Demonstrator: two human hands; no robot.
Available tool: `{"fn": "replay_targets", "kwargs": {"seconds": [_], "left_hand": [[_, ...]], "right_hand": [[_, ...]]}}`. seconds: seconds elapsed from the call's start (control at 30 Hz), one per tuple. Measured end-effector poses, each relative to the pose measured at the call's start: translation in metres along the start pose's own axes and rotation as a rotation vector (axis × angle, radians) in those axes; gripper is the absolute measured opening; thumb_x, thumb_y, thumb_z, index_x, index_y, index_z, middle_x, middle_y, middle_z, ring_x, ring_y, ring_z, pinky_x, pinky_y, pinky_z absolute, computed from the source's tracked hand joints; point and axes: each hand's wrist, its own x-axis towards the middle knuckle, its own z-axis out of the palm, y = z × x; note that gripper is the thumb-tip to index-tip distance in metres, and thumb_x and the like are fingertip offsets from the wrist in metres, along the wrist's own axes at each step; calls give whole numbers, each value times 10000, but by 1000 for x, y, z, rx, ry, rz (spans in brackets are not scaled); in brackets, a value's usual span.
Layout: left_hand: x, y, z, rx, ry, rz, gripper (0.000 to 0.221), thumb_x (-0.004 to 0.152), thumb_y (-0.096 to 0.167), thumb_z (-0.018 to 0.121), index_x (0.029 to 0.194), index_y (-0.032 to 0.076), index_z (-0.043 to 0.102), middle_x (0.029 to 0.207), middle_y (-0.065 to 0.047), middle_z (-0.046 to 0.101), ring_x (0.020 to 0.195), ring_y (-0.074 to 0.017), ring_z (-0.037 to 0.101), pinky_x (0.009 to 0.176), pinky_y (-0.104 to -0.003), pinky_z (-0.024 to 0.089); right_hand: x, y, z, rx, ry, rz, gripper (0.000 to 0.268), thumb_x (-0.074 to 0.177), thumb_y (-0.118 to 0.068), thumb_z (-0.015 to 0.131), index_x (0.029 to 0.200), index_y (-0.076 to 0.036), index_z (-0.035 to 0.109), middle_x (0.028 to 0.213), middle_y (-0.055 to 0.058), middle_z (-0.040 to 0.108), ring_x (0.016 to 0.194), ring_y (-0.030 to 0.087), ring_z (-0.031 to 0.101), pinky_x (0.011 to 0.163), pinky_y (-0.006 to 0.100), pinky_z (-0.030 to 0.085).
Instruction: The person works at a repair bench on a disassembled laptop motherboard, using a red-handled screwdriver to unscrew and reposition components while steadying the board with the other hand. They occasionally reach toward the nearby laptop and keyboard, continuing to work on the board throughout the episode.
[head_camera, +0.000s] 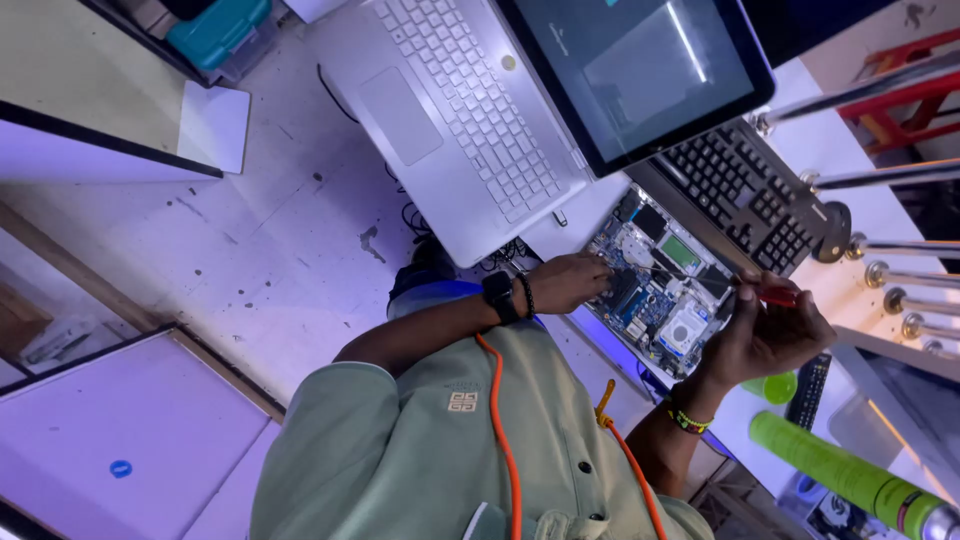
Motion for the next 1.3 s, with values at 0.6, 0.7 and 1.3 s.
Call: {"fn": "replay_targets", "kwargs": {"seconds": [0.6, 0.7, 1.3], "left_hand": [[-34, -6, -25, -198, -227, 189, 145, 987, 214, 623, 1006, 88, 691, 1240, -188, 675, 1153, -392, 648, 942, -504, 563], [-32, -3, -51, -159, -225, 291, 99, 951, 161, 628, 1003, 77, 620, 1026, -121, 678, 1135, -347, 631, 1039, -451, 503], [27, 3, -77, -97, -113, -116, 423, 1059, 280, 643, 1395, 30, 587, 1218, -168, 673, 1153, -370, 676, 1039, -505, 541]], "right_hand": [[-12, -11, -7, -186, 242, -119, 637, 949, 340, 670, 1425, -51, 507, 1267, 229, 528, 1083, 385, 552, 825, 522, 540], [-26, -27, -10, -375, 350, -80, 569, 990, 199, 713, 1449, -68, 509, 1392, 198, 521, 1131, 371, 526, 807, 493, 545], [-115, 22, -112, -297, 278, 779, 411, 1032, -42, 735, 1420, 35, 622, 921, 186, 622, 455, 156, 554, 363, 256, 423]]}}
